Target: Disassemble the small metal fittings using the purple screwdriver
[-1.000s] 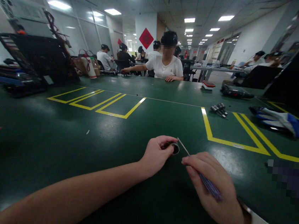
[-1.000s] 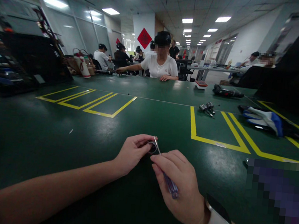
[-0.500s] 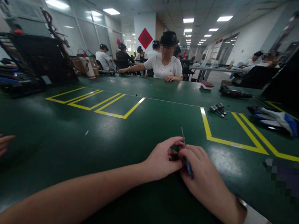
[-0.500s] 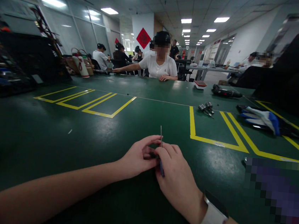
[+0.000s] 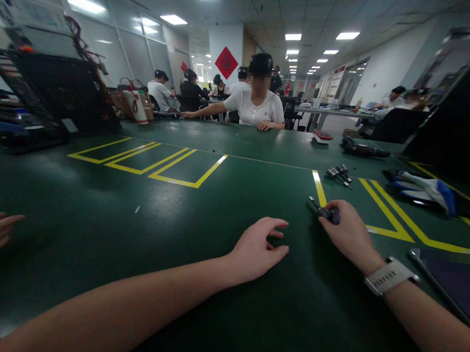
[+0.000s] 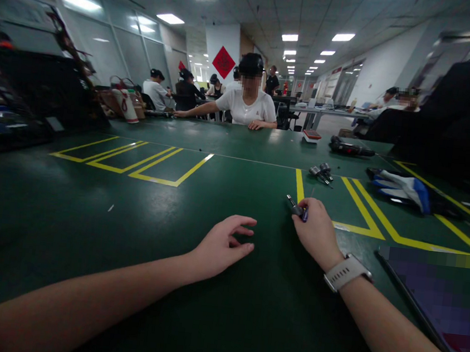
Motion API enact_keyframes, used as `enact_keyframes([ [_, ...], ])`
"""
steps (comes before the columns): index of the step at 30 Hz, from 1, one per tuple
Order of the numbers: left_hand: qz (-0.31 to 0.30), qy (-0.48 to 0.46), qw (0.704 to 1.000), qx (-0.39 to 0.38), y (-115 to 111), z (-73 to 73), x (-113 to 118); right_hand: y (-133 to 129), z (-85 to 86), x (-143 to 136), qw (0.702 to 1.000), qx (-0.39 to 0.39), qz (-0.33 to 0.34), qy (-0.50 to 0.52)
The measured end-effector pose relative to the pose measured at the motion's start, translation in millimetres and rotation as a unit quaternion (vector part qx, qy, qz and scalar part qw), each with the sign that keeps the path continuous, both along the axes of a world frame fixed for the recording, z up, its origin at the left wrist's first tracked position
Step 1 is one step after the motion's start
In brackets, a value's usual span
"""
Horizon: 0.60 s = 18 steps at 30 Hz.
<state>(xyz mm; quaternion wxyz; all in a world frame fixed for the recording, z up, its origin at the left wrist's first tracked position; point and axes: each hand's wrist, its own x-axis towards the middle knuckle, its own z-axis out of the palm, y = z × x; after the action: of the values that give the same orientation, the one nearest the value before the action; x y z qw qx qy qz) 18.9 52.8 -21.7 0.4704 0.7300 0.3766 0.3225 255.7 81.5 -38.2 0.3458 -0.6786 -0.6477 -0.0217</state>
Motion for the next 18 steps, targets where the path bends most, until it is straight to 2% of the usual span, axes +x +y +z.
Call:
enact_keyframes([
  [5, 0.003, 0.008, 1.0, -0.006, -2, 3.4, 0, 21, -5.4, 30, 0.998, 0.001, -0.048, 0.031],
  [10, 0.0, 0.001, 1.0, -0.003, -2, 5.2, -2, 31, -12.3, 53, 0.992, 0.017, -0.09, 0.092],
  [18, -0.008, 0.02, 1.0, -0.008, -2, 6.5, -3, 29, -19.5, 62, 0.984, 0.01, -0.111, 0.137],
])
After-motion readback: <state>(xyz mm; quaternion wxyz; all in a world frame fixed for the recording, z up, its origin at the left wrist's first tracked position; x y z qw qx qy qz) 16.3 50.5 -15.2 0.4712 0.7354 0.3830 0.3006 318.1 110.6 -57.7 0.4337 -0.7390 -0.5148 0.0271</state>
